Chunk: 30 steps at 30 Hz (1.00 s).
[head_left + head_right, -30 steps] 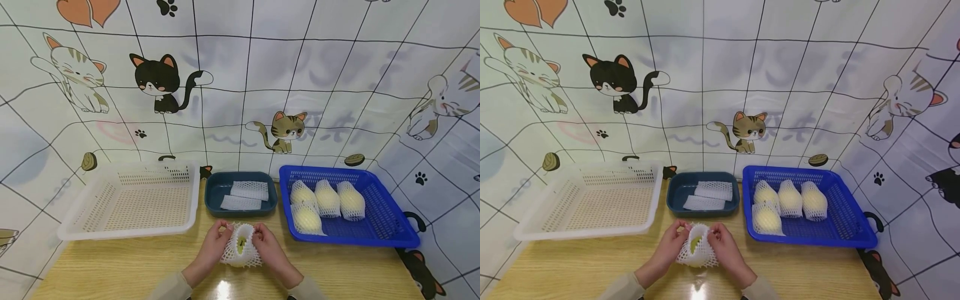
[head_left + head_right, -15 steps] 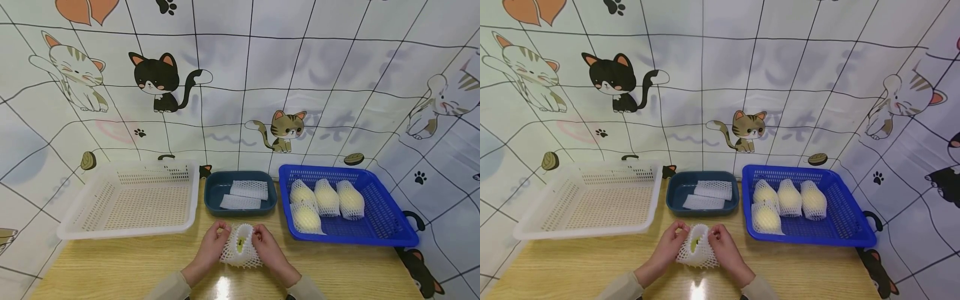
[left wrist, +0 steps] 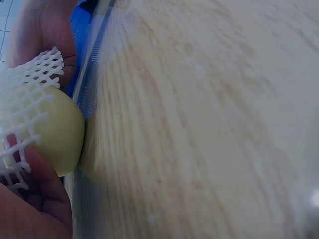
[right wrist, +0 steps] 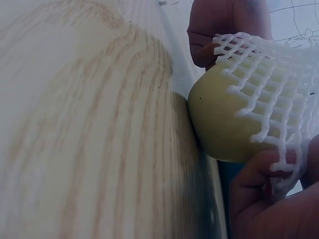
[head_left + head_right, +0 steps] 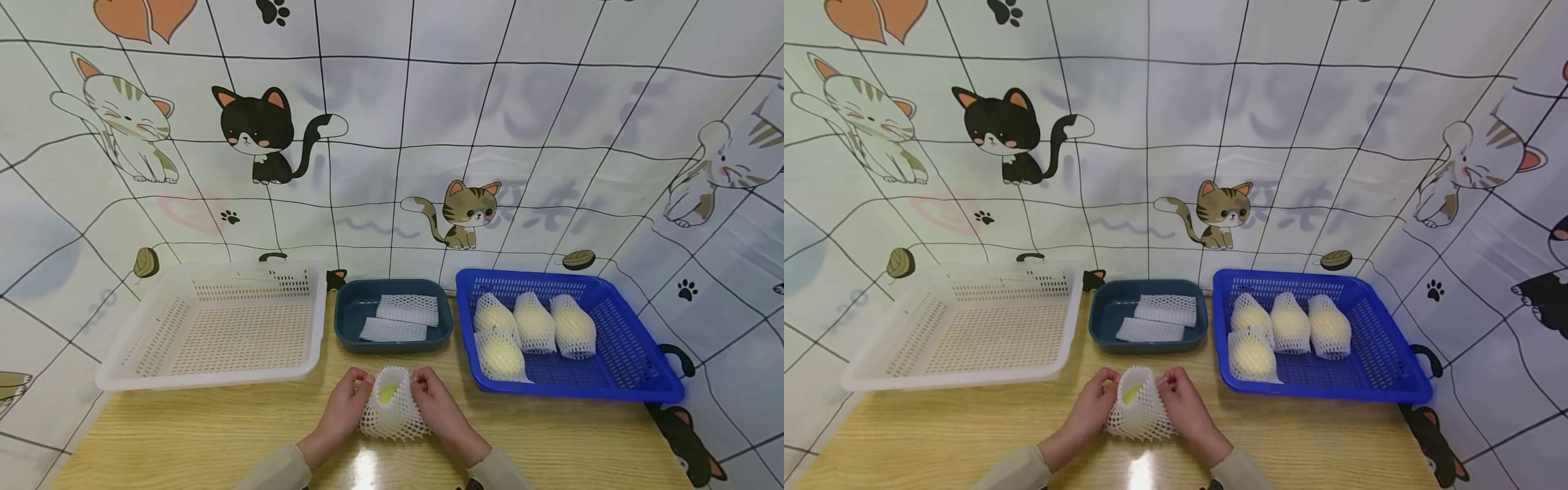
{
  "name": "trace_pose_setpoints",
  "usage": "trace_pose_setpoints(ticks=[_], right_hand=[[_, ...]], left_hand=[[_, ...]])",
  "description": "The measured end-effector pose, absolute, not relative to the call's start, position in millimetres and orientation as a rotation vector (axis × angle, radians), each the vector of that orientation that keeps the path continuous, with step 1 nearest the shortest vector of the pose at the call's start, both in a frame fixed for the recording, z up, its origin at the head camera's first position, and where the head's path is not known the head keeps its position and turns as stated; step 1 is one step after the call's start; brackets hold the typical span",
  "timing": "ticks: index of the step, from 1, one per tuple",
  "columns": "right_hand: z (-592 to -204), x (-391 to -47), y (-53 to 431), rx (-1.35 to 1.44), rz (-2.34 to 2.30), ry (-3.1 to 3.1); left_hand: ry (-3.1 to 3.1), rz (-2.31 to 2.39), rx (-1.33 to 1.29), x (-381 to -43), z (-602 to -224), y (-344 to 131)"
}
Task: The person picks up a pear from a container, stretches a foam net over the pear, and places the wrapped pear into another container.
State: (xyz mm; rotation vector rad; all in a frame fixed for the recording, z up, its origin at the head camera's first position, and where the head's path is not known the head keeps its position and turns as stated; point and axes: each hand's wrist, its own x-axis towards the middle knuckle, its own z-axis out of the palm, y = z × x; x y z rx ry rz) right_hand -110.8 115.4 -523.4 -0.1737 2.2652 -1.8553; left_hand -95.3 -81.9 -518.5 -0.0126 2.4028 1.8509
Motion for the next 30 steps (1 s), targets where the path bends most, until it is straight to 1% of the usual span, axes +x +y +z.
trace_pose_setpoints(ticks=[9,24,30], right_hand=[[-526,-112,115,-0.194,-1.819,2.327],[-523,-115,116,-0.279,-1.568,2.504],[-527,-117,124,-0.224,-1.638,2.432]], left_hand=[[2.471,1.826,0.017,-97,-524,-82],[2.6,1.731,-0.017,-104,-530,-77],[2.424,1.83,-0.076,-103,-529,-78]])
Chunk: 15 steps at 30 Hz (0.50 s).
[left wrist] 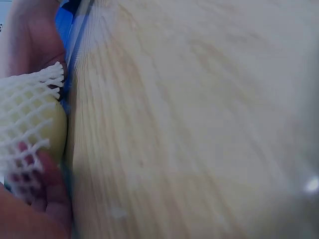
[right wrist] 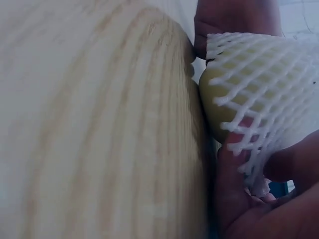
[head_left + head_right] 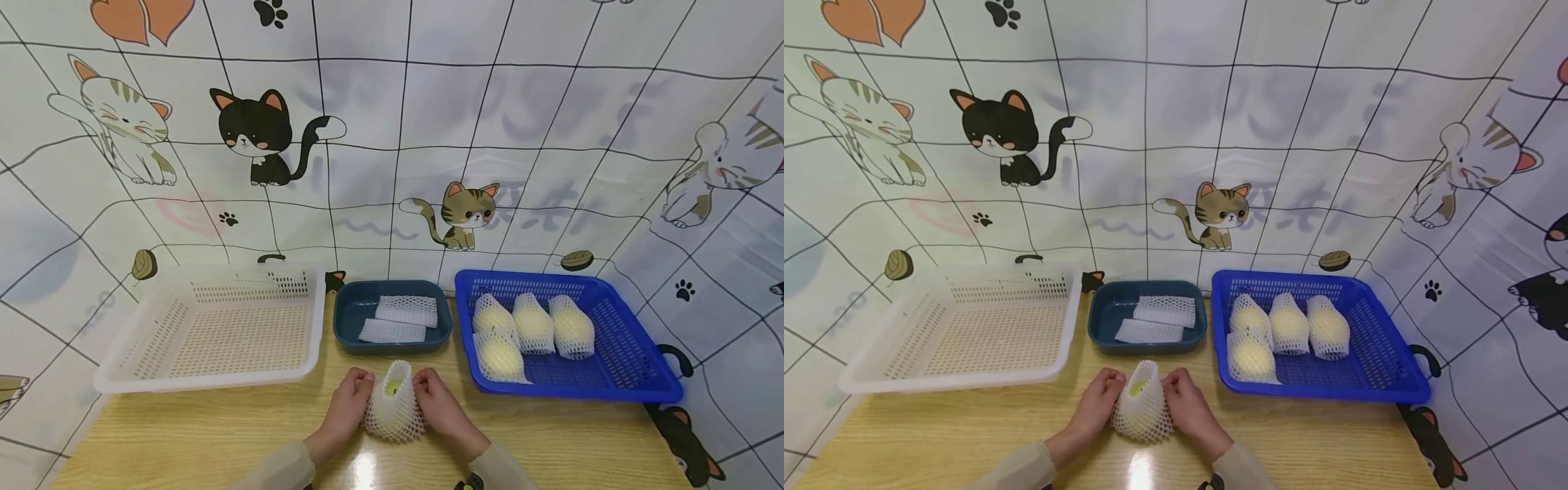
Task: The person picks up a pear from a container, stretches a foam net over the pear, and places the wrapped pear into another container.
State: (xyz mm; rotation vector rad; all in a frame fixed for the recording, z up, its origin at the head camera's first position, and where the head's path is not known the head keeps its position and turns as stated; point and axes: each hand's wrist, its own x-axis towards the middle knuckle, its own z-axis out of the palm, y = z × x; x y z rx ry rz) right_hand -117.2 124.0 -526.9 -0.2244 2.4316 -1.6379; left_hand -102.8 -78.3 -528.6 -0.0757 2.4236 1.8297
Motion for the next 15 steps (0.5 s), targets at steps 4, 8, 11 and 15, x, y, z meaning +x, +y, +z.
trace_pose_setpoints(ticks=[4,8,11,15], right_hand=[[-528,-116,130,-0.134,-1.759,2.318],[-529,-113,136,-0.041,-1.854,2.166],[-530,-113,139,-0.068,-1.868,2.139],[-528,-114,142,-0.2,-1.847,2.192]], left_hand=[[2.177,1.966,-0.07,-101,-526,-84],[2.041,1.996,0.039,-99,-524,-90],[2.042,1.974,0.102,-99,-523,-93],[2.2,1.869,0.188,-98,-523,-94]])
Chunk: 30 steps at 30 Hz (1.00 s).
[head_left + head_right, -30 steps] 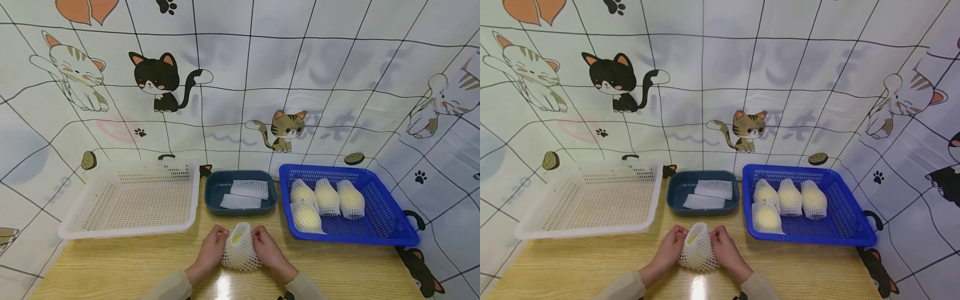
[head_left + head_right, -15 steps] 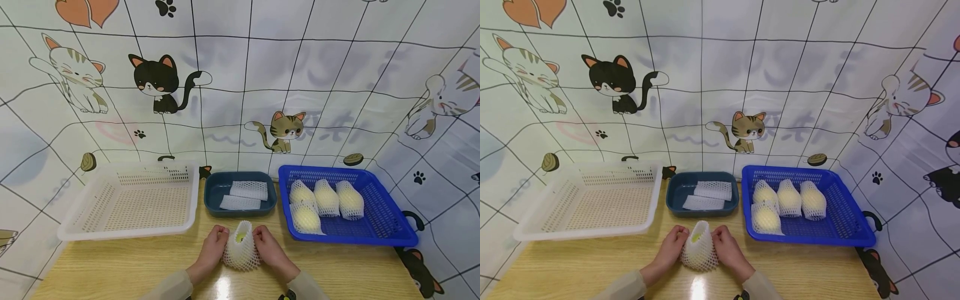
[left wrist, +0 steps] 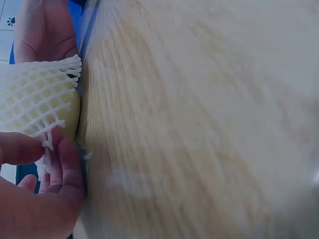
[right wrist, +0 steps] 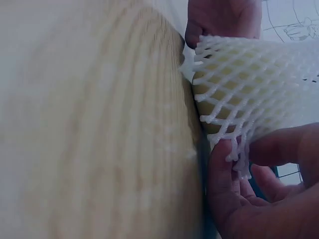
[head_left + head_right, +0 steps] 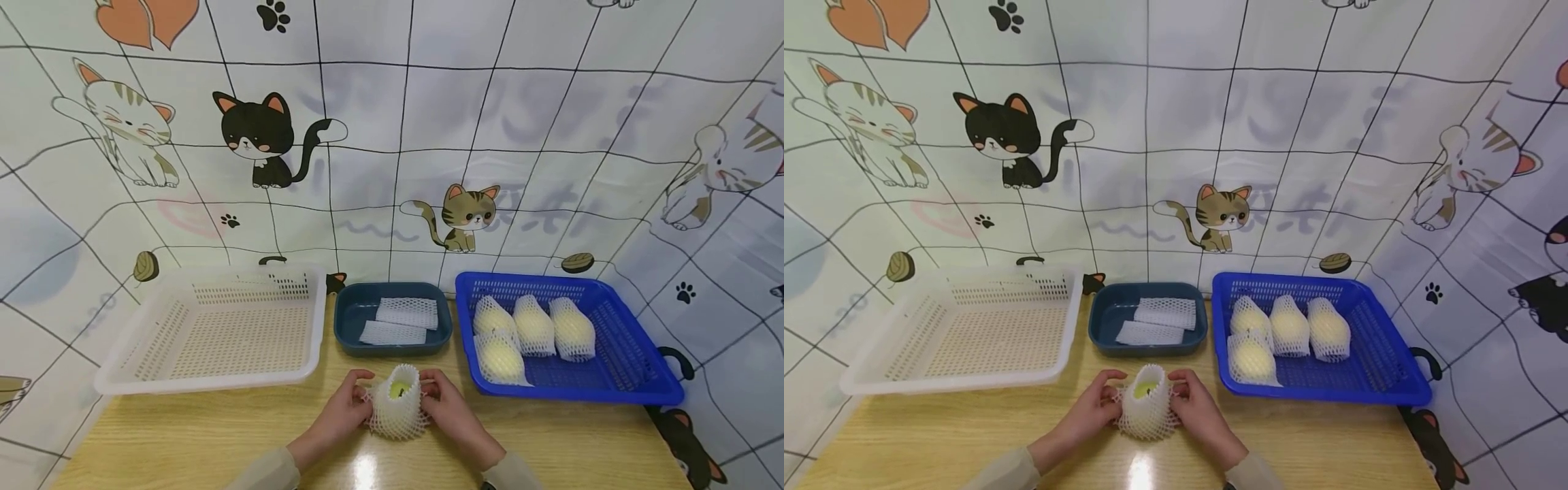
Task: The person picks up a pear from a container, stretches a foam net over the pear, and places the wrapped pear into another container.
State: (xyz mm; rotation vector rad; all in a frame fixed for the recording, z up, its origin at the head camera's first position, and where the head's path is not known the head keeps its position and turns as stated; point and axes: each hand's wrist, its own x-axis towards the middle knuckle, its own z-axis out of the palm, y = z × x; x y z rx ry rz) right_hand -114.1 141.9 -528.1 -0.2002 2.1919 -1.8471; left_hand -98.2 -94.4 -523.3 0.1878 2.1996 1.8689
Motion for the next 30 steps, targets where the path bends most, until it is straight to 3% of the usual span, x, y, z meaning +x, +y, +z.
trace_pose_setpoints(ticks=[18,30], right_hand=[[-524,-120,144,-0.563,-1.234,2.713],[-517,-118,135,-0.587,-0.972,2.832]], left_hand=[[2.725,1.172,0.583,-109,-521,-95],[2.851,0.933,0.696,-107,-515,-93]])
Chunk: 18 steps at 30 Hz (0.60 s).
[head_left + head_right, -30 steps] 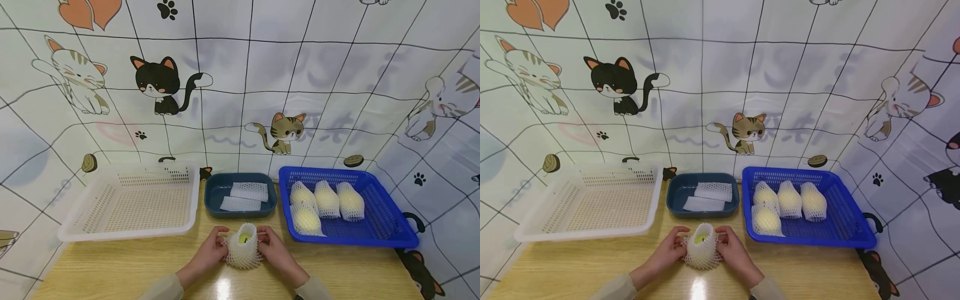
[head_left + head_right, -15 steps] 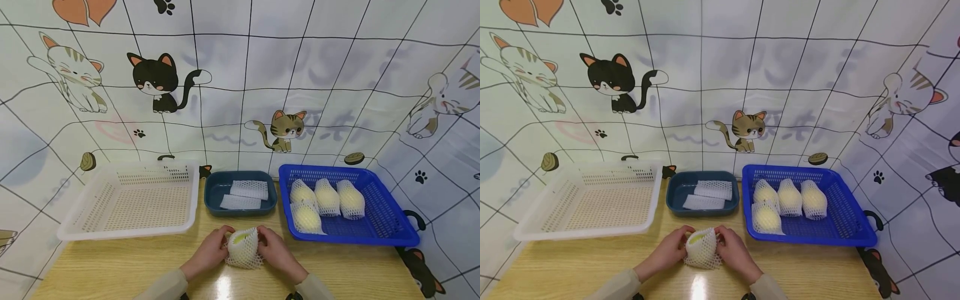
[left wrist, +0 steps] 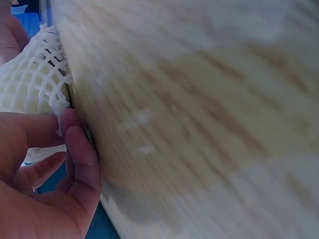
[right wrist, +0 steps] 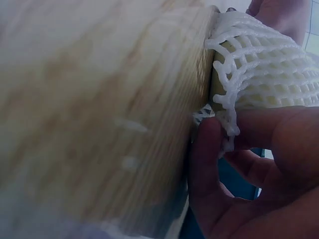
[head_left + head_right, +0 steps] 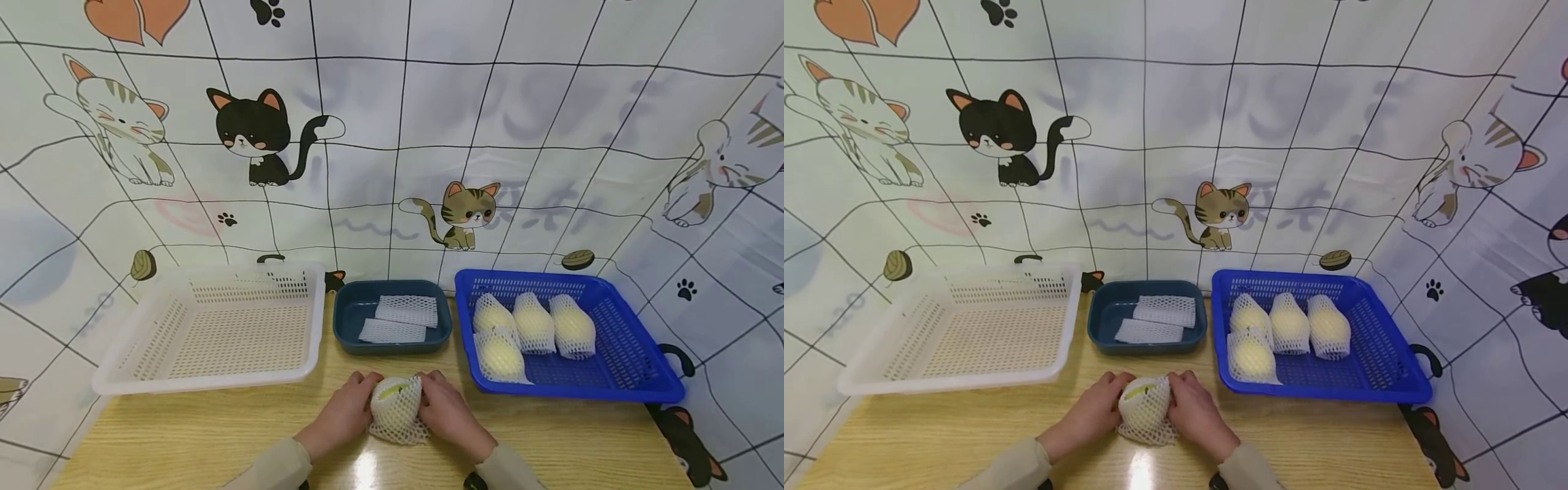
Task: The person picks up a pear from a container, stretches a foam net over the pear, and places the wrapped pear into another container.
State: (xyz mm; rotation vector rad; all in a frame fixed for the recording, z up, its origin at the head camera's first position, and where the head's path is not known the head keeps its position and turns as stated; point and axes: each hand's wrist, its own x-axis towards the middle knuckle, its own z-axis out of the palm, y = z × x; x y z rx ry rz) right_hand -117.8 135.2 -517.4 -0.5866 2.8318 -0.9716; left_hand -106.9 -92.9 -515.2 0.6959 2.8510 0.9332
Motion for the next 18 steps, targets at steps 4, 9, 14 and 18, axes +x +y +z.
trace_pose_setpoints(ticks=[4,9,14,18], right_hand=[[-516,-116,134,-0.564,-0.92,2.821],[-512,-116,141,-0.558,-0.933,2.785],[-506,-115,151,-0.558,-1.016,2.796],[-501,-114,157,-0.576,-1.221,2.691]], left_hand=[[2.864,0.934,0.722,-107,-517,-96],[2.806,0.927,0.769,-109,-513,-106],[2.708,0.931,0.768,-111,-501,-118],[2.594,1.081,0.737,-111,-497,-122]])
